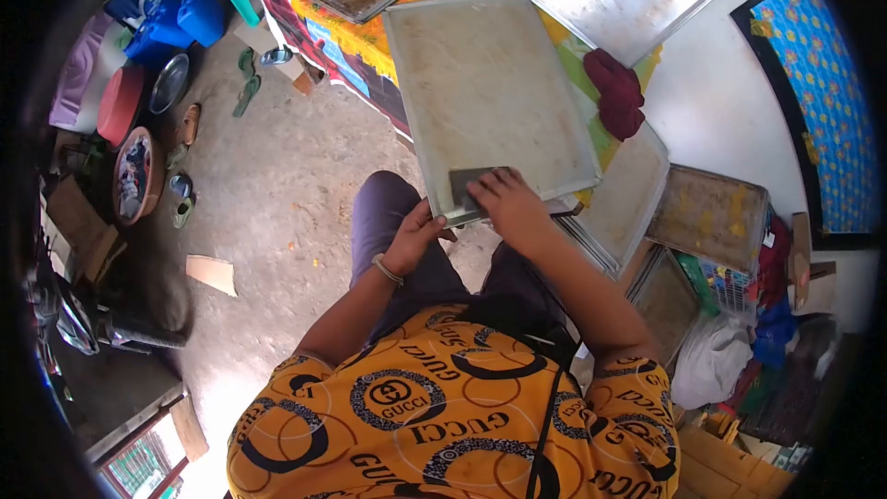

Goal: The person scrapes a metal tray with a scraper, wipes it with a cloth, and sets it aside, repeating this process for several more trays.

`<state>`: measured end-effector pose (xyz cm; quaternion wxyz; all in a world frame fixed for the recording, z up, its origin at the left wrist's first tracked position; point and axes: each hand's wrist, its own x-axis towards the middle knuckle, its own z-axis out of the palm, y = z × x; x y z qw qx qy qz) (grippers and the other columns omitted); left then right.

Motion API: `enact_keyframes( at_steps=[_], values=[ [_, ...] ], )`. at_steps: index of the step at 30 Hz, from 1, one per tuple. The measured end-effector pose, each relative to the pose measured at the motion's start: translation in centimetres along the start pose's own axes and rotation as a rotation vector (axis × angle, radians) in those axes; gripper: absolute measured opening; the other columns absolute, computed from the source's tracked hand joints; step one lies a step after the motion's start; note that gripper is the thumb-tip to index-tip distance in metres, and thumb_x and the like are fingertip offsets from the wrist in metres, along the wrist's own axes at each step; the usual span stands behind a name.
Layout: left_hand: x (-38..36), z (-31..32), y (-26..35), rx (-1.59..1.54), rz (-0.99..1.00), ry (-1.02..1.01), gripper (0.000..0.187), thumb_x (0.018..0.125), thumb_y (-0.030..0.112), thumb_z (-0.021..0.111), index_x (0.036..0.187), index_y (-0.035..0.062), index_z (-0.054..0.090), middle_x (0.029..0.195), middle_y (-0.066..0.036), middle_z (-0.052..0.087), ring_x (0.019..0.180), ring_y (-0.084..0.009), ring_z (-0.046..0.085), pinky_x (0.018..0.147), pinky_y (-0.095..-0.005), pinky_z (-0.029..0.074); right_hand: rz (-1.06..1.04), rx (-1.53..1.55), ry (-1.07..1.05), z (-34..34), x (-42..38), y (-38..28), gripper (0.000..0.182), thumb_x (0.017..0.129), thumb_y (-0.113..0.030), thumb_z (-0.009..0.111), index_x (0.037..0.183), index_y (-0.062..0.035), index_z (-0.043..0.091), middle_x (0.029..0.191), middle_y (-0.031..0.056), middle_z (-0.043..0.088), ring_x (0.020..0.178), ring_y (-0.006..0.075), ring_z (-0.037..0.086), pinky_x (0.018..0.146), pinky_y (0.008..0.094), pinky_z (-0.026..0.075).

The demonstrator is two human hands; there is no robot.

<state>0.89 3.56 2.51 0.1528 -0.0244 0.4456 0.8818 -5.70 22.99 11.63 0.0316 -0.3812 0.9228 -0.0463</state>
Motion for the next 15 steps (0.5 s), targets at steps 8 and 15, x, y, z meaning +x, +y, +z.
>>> enact_keyframes(
  at_steps=[8, 15],
  values=[
    [-0.4, 0.6, 1.6, 0.240, -0.049, 0.046, 0.051, 0.091, 0.005, 0.050, 0.139, 0.0025, 0.031, 0.089, -0.006, 0.059, 0.057, -0.0102, 0.053, 0.054, -0.0255, 0.049, -0.047, -0.040, 0.057, 2.1, 1.7, -1.2, 0.058, 0.076, -0.003, 0.055, 0.132, -0.0163, 0.047, 0.131, 0.0143, 0.050, 0.120, 0.0395, 0.046, 0.104, 0.0457, 0.037],
    [-0.2, 0.4, 1.3, 0.268, -0.088, 0.083, 0.055, 0.088, 0.002, 0.051, 0.139, 0.0043, 0.031, 0.073, -0.006, 0.059, 0.049, -0.0091, 0.049, 0.045, -0.0249, 0.044, -0.017, -0.025, 0.110, 3.0, 11.5, 1.1, 0.055, 0.077, -0.007, 0.056, 0.131, -0.0170, 0.048, 0.128, 0.0150, 0.052, 0.119, 0.0418, 0.047, 0.102, 0.0463, 0.037]
  ],
)
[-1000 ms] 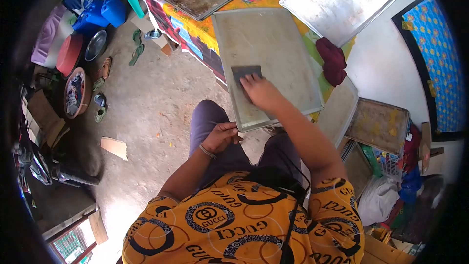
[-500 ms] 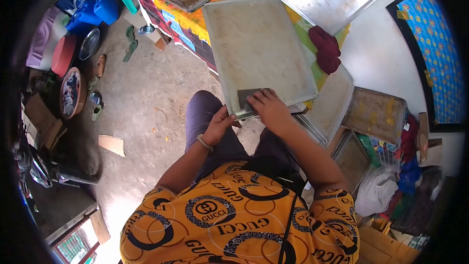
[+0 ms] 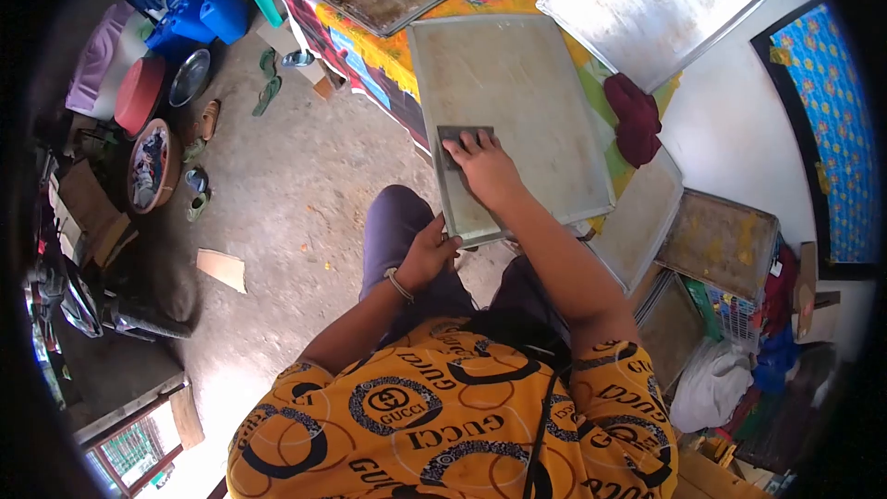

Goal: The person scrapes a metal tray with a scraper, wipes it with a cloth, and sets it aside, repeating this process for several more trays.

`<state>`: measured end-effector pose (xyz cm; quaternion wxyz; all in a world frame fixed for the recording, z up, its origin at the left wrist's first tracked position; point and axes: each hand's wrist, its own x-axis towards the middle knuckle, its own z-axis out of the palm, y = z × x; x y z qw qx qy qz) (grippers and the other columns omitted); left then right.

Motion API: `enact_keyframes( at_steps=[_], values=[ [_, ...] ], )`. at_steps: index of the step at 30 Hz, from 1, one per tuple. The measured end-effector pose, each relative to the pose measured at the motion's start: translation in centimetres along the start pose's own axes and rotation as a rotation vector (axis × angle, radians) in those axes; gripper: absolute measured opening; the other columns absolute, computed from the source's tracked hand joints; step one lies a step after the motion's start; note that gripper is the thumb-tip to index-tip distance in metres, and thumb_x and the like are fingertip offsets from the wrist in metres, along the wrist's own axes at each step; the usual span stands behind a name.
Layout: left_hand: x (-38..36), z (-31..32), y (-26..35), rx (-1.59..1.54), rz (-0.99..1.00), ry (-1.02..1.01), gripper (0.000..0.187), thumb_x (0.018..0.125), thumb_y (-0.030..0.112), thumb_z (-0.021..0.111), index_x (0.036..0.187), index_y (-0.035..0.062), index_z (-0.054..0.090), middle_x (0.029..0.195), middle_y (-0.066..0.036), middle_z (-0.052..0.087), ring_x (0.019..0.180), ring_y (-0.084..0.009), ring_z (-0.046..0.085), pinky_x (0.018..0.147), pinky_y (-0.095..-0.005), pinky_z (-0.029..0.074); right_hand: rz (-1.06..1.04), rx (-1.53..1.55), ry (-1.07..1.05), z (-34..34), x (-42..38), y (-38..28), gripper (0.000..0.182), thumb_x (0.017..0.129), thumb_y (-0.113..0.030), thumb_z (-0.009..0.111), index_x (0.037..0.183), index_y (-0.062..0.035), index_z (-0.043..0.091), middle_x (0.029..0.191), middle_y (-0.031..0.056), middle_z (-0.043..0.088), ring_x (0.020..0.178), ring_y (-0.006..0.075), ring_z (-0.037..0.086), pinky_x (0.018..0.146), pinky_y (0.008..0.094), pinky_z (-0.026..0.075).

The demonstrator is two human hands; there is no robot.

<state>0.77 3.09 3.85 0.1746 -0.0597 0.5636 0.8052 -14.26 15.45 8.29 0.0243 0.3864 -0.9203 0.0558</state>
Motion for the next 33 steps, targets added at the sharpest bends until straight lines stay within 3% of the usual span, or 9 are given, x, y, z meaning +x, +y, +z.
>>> enact_keyframes(
  at_steps=[5, 7, 10, 14, 16, 23, 28, 31, 33],
  values=[
    [0.1, -0.3, 0.9, 0.088, -0.062, 0.009, 0.052, 0.088, 0.005, 0.053, 0.136, 0.0040, 0.035, 0.079, -0.008, 0.062, 0.055, -0.0102, 0.052, 0.051, -0.0256, 0.045, -0.077, -0.030, -0.055, -0.1, -7.6, -1.9, 0.051, 0.078, -0.012, 0.058, 0.128, -0.0157, 0.051, 0.126, 0.0151, 0.052, 0.117, 0.0403, 0.048, 0.101, 0.0489, 0.037],
    [0.0, -0.1, 1.0, 0.093, -0.049, 0.034, 0.050, 0.088, 0.005, 0.054, 0.135, 0.0032, 0.037, 0.081, -0.008, 0.062, 0.059, -0.0105, 0.053, 0.054, -0.0256, 0.046, -0.042, -0.001, -0.077, -0.9, -7.0, -1.9, 0.052, 0.076, -0.012, 0.059, 0.128, -0.0158, 0.051, 0.127, 0.0152, 0.052, 0.117, 0.0403, 0.048, 0.100, 0.0493, 0.037],
    [0.1, 0.0, 0.7, 0.116, 0.038, 0.034, 0.048, 0.089, 0.009, 0.052, 0.134, 0.0040, 0.038, 0.080, -0.004, 0.061, 0.055, -0.0053, 0.048, 0.046, -0.0201, 0.039, -0.001, 0.050, -0.049, -1.3, -2.4, -0.8, 0.052, 0.075, -0.008, 0.060, 0.126, -0.0150, 0.052, 0.126, 0.0151, 0.052, 0.115, 0.0391, 0.049, 0.097, 0.0467, 0.041],
    [-0.4, 0.3, 1.8, 0.043, -0.038, 0.032, 0.044, 0.088, 0.008, 0.053, 0.131, 0.0025, 0.041, 0.083, -0.004, 0.062, 0.060, -0.0058, 0.049, 0.051, -0.0207, 0.040, 0.018, 0.102, 0.002, 0.2, 5.6, 3.6, 0.052, 0.074, -0.006, 0.058, 0.125, -0.0152, 0.052, 0.125, 0.0138, 0.054, 0.113, 0.0389, 0.050, 0.096, 0.0440, 0.042],
    [-0.4, 0.2, 2.0, 0.085, -0.100, 0.043, 0.044, 0.087, 0.004, 0.054, 0.129, 0.0006, 0.043, 0.085, -0.005, 0.062, 0.068, -0.0090, 0.052, 0.061, -0.0244, 0.044, 0.026, 0.116, -0.040, -0.3, 5.4, 3.5, 0.053, 0.074, -0.005, 0.058, 0.126, -0.0157, 0.053, 0.126, 0.0139, 0.054, 0.113, 0.0388, 0.051, 0.096, 0.0439, 0.042],
    [0.1, 0.5, 0.9, 0.085, -0.027, 0.087, 0.043, 0.087, 0.003, 0.054, 0.129, 0.0004, 0.043, 0.084, -0.005, 0.062, 0.066, -0.0076, 0.049, 0.060, -0.0242, 0.043, -0.044, 0.030, -0.110, -0.6, -3.1, 1.0, 0.049, 0.076, -0.004, 0.055, 0.124, -0.0155, 0.055, 0.131, 0.0136, 0.050, 0.116, 0.0359, 0.049, 0.095, 0.0433, 0.044],
    [0.2, 0.6, -0.1, -0.058, 0.021, 0.072, 0.046, 0.088, 0.002, 0.053, 0.132, 0.0017, 0.041, 0.083, -0.004, 0.062, 0.066, -0.0072, 0.050, 0.061, -0.0242, 0.044, 0.086, 0.141, -0.082, -0.1, 6.9, 4.8, 0.045, 0.081, -0.008, 0.051, 0.125, -0.0181, 0.056, 0.132, 0.0141, 0.051, 0.115, 0.0345, 0.052, 0.100, 0.0419, 0.039],
    [0.1, 0.5, -0.1, -0.008, 0.025, 0.083, 0.042, 0.089, 0.002, 0.052, 0.130, 0.0011, 0.043, 0.100, -0.008, 0.062, 0.072, -0.0095, 0.058, 0.065, -0.0235, 0.047, 0.120, 0.155, -0.111, 0.1, 9.5, 5.6, 0.044, 0.083, -0.008, 0.048, 0.124, -0.0176, 0.057, 0.131, 0.0138, 0.051, 0.115, 0.0326, 0.052, 0.098, 0.0422, 0.041],
    [-0.3, 0.5, 1.8, 0.097, -0.127, 0.052, 0.044, 0.089, 0.004, 0.053, 0.131, 0.0022, 0.043, 0.102, -0.008, 0.061, 0.070, -0.0090, 0.057, 0.065, -0.0236, 0.048, 0.088, 0.158, -0.034, -0.3, 7.9, 5.3, 0.044, 0.083, -0.005, 0.047, 0.123, -0.0173, 0.058, 0.128, 0.0133, 0.054, 0.113, 0.0335, 0.053, 0.096, 0.0420, 0.043]
  ],
)
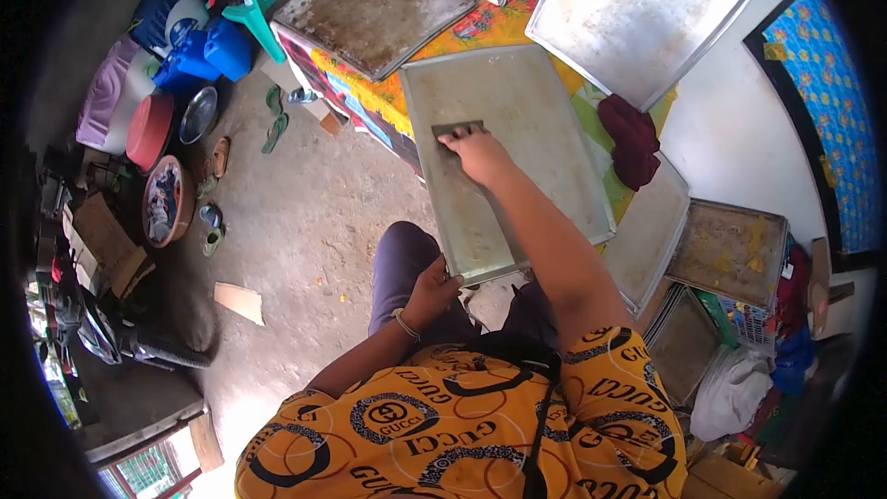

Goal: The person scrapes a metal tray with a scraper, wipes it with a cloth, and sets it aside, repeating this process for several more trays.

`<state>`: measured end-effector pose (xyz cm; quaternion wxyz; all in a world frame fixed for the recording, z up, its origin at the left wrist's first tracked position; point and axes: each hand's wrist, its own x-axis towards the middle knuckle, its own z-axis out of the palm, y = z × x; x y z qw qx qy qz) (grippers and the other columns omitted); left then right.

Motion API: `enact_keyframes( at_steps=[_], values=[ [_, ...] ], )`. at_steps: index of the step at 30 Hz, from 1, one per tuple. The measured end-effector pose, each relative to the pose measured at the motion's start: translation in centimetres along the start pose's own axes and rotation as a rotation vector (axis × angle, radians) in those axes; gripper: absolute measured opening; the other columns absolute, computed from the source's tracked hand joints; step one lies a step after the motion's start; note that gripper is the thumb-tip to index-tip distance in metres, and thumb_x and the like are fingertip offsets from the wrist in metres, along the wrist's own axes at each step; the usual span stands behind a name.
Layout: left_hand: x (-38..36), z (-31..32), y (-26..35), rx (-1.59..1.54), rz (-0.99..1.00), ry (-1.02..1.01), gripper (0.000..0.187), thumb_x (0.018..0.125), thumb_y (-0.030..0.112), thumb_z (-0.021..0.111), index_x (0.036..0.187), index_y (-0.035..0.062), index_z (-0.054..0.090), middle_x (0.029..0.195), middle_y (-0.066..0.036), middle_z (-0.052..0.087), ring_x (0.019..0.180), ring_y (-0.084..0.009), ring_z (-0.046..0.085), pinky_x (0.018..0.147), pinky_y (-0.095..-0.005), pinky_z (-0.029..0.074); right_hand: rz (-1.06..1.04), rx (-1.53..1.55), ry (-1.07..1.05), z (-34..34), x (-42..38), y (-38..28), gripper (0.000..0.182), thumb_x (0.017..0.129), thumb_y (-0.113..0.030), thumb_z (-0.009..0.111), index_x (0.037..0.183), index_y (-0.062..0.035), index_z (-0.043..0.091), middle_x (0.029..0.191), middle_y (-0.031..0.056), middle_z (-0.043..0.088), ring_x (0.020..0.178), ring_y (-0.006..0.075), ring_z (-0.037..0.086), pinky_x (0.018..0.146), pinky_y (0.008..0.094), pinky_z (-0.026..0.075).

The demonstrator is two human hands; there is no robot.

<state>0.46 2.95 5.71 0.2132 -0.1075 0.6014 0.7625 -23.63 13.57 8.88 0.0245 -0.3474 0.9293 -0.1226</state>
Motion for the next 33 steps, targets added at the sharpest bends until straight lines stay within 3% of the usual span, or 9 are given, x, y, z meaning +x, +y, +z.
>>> enact_keyframes(
  at_steps=[10, 14, 17, 18, 20, 22, 23, 26, 33],
  values=[
    [-1.5, -1.5, 0.3, -0.282, 0.116, 0.218, 0.034, 0.093, 0.019, 0.056, 0.121, 0.0009, 0.051, 0.095, -0.010, 0.066, 0.076, -0.0126, 0.062, 0.072, -0.0263, 0.051, 0.582, 1.203, 0.326, -3.9, -11.9, 2.1, 0.033, 0.082, 0.002, 0.055, 0.114, -0.0060, 0.060, 0.101, 0.0080, 0.064, 0.092, 0.0203, 0.063, 0.078, 0.0308, 0.054],
    [-4.5, -10.3, -5.1, 0.174, 0.251, 0.558, 0.022, 0.094, 0.014, 0.053, 0.102, -0.0052, 0.061, 0.092, -0.013, 0.068, 0.082, -0.0157, 0.065, 0.076, -0.0290, 0.051, 0.698, 1.708, 0.561, -6.1, -14.1, 3.2, 0.022, 0.083, 0.000, 0.055, 0.105, -0.0019, 0.059, 0.101, 0.0071, 0.064, 0.091, 0.0206, 0.063, 0.079, 0.0333, 0.054],
    [-10.0, -16.5, -14.0, 1.031, 0.147, 0.730, 0.027, 0.088, 0.023, 0.059, 0.074, -0.0001, 0.065, 0.069, -0.016, 0.065, 0.063, -0.0287, 0.063, 0.060, -0.0368, 0.047, 0.667, 1.133, 0.588, -6.2, -14.7, 5.2, 0.032, 0.080, 0.002, 0.055, 0.111, -0.0020, 0.057, 0.103, 0.0113, 0.065, 0.093, 0.0282, 0.064, 0.079, 0.0372, 0.053],
    [-12.7, -16.3, -15.4, 0.955, -0.280, 0.775, 0.035, 0.088, 0.032, 0.060, 0.069, 0.0023, 0.063, 0.068, -0.021, 0.062, 0.068, -0.0373, 0.062, 0.063, -0.0443, 0.046, 0.557, 0.794, 0.562, -6.8, -14.8, 5.5, 0.036, 0.080, 0.002, 0.053, 0.115, -0.0031, 0.056, 0.105, 0.0130, 0.064, 0.094, 0.0291, 0.064, 0.080, 0.0373, 0.052],
    [-18.8, -16.2, -21.3, 0.827, -0.286, 0.607, 0.031, 0.091, 0.031, 0.052, 0.082, 0.0040, 0.065, 0.083, -0.019, 0.066, 0.077, -0.0377, 0.063, 0.067, -0.0471, 0.046, 0.330, 0.123, 0.478, -8.2, -15.0, 5.5, 0.045, 0.079, 0.002, 0.049, 0.123, -0.0052, 0.054, 0.110, 0.0165, 0.063, 0.095, 0.0311, 0.064, 0.084, 0.0376, 0.050],
    [-22.0, -13.9, -26.7, 0.664, -0.057, 0.503, 0.044, 0.094, 0.043, 0.042, 0.096, 0.0067, 0.066, 0.089, -0.019, 0.066, 0.086, -0.0364, 0.063, 0.075, -0.0446, 0.047, 0.423, 0.107, 0.197, -8.3, -15.0, 5.4, 0.050, 0.079, 0.000, 0.048, 0.128, -0.0093, 0.052, 0.119, 0.0196, 0.057, 0.105, 0.0360, 0.058, 0.090, 0.0421, 0.047],
    [-22.6, -12.1, -26.9, 0.551, -0.510, 0.568, 0.057, 0.095, 0.052, 0.033, 0.100, 0.0059, 0.066, 0.091, -0.021, 0.065, 0.091, -0.0377, 0.062, 0.077, -0.0442, 0.047, 0.462, 0.098, 0.050, -8.1, -15.0, 5.3, 0.052, 0.079, -0.001, 0.047, 0.130, -0.0113, 0.051, 0.124, 0.0211, 0.054, 0.110, 0.0385, 0.055, 0.092, 0.0443, 0.045],
    [-23.0, -11.0, -27.6, 0.462, -0.632, 0.667, 0.062, 0.095, 0.054, 0.026, 0.103, 0.0060, 0.065, 0.097, -0.024, 0.064, 0.096, -0.0426, 0.060, 0.080, -0.0489, 0.045, 0.459, -0.226, -0.049, -2.2, -16.0, 5.0, 0.056, 0.081, -0.004, 0.047, 0.136, -0.0113, 0.042, 0.136, 0.0217, 0.043, 0.123, 0.0434, 0.042, 0.102, 0.0490, 0.036],
    [-21.3, -10.7, -27.6, 0.744, -0.534, 0.669, 0.049, 0.094, 0.048, 0.032, 0.097, 0.0107, 0.064, 0.093, -0.026, 0.063, 0.091, -0.0469, 0.058, 0.073, -0.0565, 0.045, 0.390, -0.130, 0.222, 0.4, -17.8, 4.0, 0.068, 0.076, -0.001, 0.054, 0.140, -0.0129, 0.035, 0.139, 0.0204, 0.039, 0.126, 0.0463, 0.034, 0.108, 0.0515, 0.025]
  ],
)
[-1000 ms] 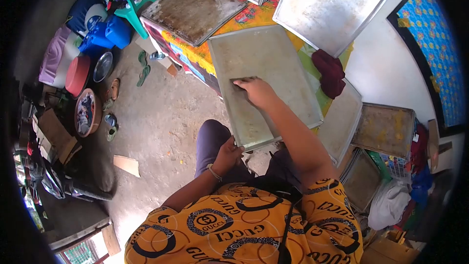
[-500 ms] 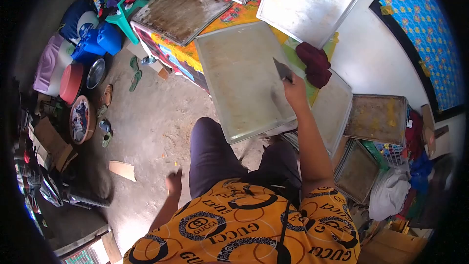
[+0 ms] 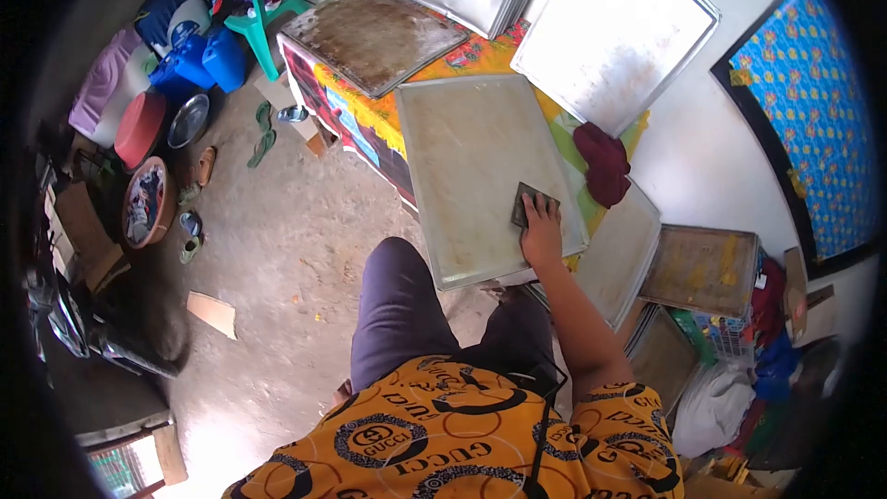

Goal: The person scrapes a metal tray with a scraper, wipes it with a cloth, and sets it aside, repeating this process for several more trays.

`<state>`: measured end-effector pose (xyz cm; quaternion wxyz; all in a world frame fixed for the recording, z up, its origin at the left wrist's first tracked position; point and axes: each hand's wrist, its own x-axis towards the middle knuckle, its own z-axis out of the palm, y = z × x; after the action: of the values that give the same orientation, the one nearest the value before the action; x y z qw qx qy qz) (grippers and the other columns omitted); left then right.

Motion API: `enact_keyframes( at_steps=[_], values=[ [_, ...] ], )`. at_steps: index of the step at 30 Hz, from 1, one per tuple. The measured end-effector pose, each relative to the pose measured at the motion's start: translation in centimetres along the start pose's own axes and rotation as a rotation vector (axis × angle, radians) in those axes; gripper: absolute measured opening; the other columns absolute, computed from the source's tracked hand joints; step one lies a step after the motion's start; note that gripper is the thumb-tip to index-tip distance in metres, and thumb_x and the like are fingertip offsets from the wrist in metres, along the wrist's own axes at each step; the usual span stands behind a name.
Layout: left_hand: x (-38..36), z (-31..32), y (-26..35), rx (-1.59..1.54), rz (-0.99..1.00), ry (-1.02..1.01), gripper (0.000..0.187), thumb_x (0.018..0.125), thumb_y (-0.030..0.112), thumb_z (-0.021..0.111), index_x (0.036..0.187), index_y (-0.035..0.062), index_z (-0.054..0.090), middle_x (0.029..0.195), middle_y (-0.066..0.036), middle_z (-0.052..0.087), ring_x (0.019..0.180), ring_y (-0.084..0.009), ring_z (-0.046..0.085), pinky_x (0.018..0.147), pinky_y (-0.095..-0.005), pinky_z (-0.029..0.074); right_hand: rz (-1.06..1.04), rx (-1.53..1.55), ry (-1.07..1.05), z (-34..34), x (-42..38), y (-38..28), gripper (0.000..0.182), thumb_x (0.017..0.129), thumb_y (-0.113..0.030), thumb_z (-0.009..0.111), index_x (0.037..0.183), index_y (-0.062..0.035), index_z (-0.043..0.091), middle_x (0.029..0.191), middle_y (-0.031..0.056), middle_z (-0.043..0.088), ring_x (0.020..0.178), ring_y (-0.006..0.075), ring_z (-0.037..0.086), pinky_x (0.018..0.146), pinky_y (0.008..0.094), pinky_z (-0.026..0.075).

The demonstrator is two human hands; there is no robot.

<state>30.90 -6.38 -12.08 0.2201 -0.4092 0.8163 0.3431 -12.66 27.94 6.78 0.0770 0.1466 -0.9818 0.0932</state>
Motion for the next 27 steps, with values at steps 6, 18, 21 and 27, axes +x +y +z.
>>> enact_keyframes(
  at_steps=[6, 18, 21, 27],
  values=[
    [-0.8, -1.2, 1.6, 0.056, -0.063, 0.042, 0.042, 0.093, 0.044, 0.036, 0.097, 0.0127, 0.063, 0.087, -0.022, 0.065, 0.082, -0.0439, 0.062, 0.070, -0.0546, 0.048, 0.002, 0.002, 0.003, 0.4, 0.7, -0.4, 0.069, 0.073, -0.001, 0.056, 0.139, -0.0120, 0.037, 0.140, 0.0206, 0.039, 0.128, 0.0451, 0.033, 0.108, 0.0513, 0.025],
    [-2.2, -2.4, 3.6, 0.031, -0.125, 0.042, 0.039, 0.092, 0.041, 0.036, 0.097, 0.0116, 0.062, 0.085, -0.020, 0.066, 0.081, -0.0396, 0.064, 0.070, -0.0513, 0.050, 0.036, -0.025, -0.080, -0.5, 1.1, -1.1, 0.071, 0.073, 0.002, 0.052, 0.140, -0.0137, 0.035, 0.142, 0.0210, 0.035, 0.130, 0.0446, 0.030, 0.109, 0.0489, 0.026],
    [-2.9, -4.1, 5.3, -0.033, -0.145, 0.013, 0.040, 0.092, 0.041, 0.035, 0.100, 0.0110, 0.061, 0.085, -0.020, 0.067, 0.082, -0.0383, 0.065, 0.072, -0.0488, 0.050, -0.011, -0.047, -0.084, 0.5, 2.2, 0.6, 0.071, 0.072, 0.000, 0.053, 0.140, -0.0113, 0.035, 0.142, 0.0213, 0.035, 0.129, 0.0452, 0.030, 0.109, 0.0504, 0.026],
    [-2.5, -4.7, 4.2, -0.028, -0.166, -0.162, 0.038, 0.092, 0.043, 0.035, 0.112, 0.0207, 0.058, 0.104, -0.018, 0.064, 0.099, -0.0372, 0.061, 0.080, -0.0459, 0.049, -0.038, -0.024, -0.080, 0.5, 2.2, 0.5, 0.070, 0.072, 0.002, 0.051, 0.140, -0.0091, 0.035, 0.142, 0.0227, 0.035, 0.129, 0.0443, 0.030, 0.109, 0.0517, 0.023]
  ],
)
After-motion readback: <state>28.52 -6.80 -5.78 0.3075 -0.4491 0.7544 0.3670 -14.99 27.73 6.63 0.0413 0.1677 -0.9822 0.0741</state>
